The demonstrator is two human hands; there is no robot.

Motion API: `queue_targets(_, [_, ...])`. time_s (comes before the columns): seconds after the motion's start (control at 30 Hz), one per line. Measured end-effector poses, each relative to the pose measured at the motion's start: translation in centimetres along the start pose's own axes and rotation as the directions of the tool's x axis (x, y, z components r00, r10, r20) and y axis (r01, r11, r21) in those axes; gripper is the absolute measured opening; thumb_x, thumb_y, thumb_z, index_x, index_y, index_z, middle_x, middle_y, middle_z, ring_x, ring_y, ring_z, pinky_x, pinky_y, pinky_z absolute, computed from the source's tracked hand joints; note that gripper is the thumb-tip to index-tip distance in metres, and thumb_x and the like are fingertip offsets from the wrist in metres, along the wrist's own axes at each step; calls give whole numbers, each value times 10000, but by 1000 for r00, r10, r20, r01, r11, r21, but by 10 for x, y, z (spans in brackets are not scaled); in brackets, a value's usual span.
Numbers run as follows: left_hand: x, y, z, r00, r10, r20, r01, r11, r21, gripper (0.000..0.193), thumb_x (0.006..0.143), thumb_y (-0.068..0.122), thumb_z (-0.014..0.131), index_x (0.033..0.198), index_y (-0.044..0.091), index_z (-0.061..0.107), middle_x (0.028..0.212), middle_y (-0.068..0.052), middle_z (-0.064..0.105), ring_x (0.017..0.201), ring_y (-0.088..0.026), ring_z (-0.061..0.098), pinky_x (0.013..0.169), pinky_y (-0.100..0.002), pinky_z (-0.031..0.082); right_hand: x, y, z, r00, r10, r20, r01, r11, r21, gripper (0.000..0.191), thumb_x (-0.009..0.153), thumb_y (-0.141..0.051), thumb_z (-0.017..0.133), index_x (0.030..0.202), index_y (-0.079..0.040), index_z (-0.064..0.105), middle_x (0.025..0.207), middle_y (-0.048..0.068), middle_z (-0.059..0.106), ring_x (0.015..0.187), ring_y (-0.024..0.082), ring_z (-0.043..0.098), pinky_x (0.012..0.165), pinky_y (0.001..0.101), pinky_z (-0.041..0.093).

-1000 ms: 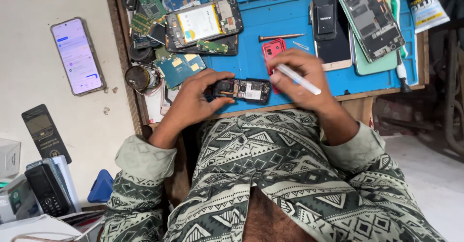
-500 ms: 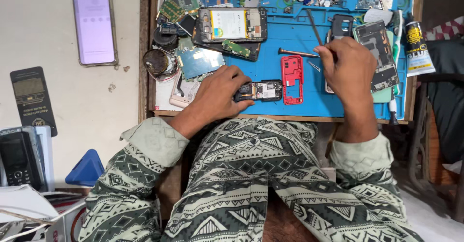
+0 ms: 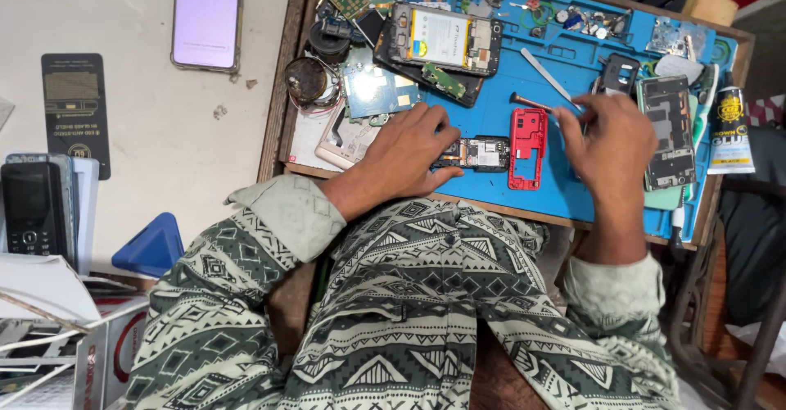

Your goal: The person works at a repair bench disassembling a smartphone, prying open its back cover and manipulating internal components with a small tool. They handle the phone's camera module and flex cables, then place the phone on the mat and reach for another phone on the desk.

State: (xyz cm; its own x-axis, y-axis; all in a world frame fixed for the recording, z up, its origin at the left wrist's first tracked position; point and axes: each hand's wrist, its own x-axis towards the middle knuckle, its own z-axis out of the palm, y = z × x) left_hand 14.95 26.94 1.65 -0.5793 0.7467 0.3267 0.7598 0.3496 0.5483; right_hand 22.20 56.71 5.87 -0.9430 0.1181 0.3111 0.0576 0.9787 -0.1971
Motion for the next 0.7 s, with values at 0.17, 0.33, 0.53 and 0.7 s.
queue_targets(0.17, [4,-1,-4,995,42,-86,-42,999,-2,551,736,396,865,1095,29,665,1277,-186,558,1178,-383,532,968,-500,440,-35,-4,-4,995,93,-47,-86,987,135,179,973,-226,834,1064,-93,756,931,89,686,768,244,685,697,374,537])
queue_targets(0.33, [8,-3,7,999,31,-33,-33,998,-49,549,781,369,857,1137,14,637,1346,-236,528,1251,-434,503,1035,-533,417,-54,10,0,988,69,-139,-58,995,79,156,956,-91,750,1112,-100,753,974,89,718,872,290,693,787,398,552])
queue_targets(0.53, [15,4,7,998,24,-57,-25,999,-22,535,782,360,838,1140,18,638,1341,-233,539,1248,-431,513,1014,-520,423,-40,-2,-1,994,-22,-108,27,999,42,221,881,-102,731,1099,-137,752,1050,104,718,956,320,677,796,436,543])
queue_targets(0.7, [23,10,-3,999,18,-41,-18,1000,9,517,767,399,837,1100,39,676,1216,-155,602,1115,-362,550,925,-482,432,-11,-2,-4,998,36,52,-36,999,2,244,831,-120,687,1063,-165,743,967,87,703,882,328,683,701,469,537])
